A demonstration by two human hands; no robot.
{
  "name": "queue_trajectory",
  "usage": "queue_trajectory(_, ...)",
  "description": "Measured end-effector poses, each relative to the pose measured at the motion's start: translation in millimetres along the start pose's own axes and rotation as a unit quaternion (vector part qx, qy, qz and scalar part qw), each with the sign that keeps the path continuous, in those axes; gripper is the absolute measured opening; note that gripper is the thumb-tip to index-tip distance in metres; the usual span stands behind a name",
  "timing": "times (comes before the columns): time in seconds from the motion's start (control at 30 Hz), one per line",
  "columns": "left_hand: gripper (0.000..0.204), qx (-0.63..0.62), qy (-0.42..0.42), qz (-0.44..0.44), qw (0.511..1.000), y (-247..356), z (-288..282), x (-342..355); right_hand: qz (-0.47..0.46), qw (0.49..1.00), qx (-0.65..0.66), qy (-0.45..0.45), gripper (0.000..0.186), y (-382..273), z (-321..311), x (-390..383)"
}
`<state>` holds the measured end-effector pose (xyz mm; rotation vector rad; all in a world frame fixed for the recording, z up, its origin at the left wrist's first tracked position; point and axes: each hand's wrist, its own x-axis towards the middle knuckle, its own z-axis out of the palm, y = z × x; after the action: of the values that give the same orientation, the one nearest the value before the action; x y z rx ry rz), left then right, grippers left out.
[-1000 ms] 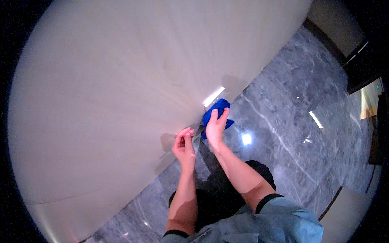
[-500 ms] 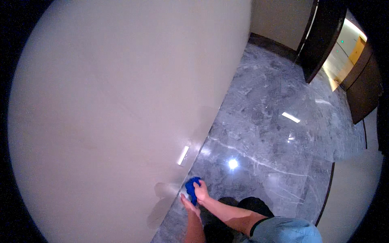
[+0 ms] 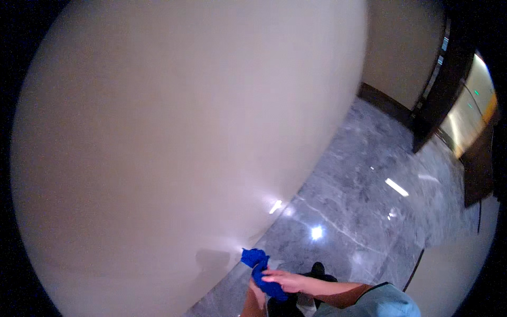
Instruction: The person wipes a control panel on a wall and a large door surface using a blue cloth.
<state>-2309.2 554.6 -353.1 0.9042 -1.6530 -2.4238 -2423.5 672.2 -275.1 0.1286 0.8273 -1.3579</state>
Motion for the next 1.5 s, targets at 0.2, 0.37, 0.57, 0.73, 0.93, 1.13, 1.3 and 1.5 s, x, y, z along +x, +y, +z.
queue_trajectory(0.2, 0.04, -0.328, -0.022, -0.089, 0.94, 53.5, 34.7, -138.9, 0.012, 0.958, -0.282, 0.045, 0.056, -11.3, 72.8, -61.5)
queue_trajectory(0.37, 0.046, -0.524, -0.063, -0.054, 0.848, 64.6, 58.6, -191.5, 0.172, 0.955, -0.241, -0.009, 0.049, 32.1, 88.2, -53.0)
queue_trajectory(0.57, 0.053, -0.44, 0.365, 0.134, 0.81, 100.7, 66.2, -279.9, 0.058, 0.946, -0.304, -0.101, 0.038, 95.8, 211.0, -68.3)
queue_trajectory(0.73, 0.062, -0.079, 0.646, 0.145, 0.745, 87.5, 51.3, -368.6, 0.017, 0.903, -0.368, -0.219, 0.041, 183.0, 274.9, -75.0)
queue_trajectory(0.93, 0.043, -0.015, 0.751, 0.205, 0.627, 68.8, 60.1, -502.6, 0.129, 0.852, -0.409, -0.3, 0.049, 309.8, 322.5, -114.0)
queue_trajectory(1.13, 0.033, 0.084, 0.842, 0.056, 0.53, 11.7, 9.9, -630.6, 0.222, 0.796, -0.447, -0.342, 0.052, 456.6, 379.7, -123.2)
queue_trajectory(1.3, 0.019, 0.164, 0.878, -0.012, 0.45, -20.2, -6.0, -738.9, 0.255, 0.766, -0.457, -0.372, 0.045, 549.7, 428.1, -169.3)
queue_trajectory(1.5, 0.025, 0.068, 0.919, 0.068, 0.383, -63.2, -81.0, -805.0, 0.272, 0.794, -0.448, -0.308, 0.041, 626.9, 504.9, -195.5)
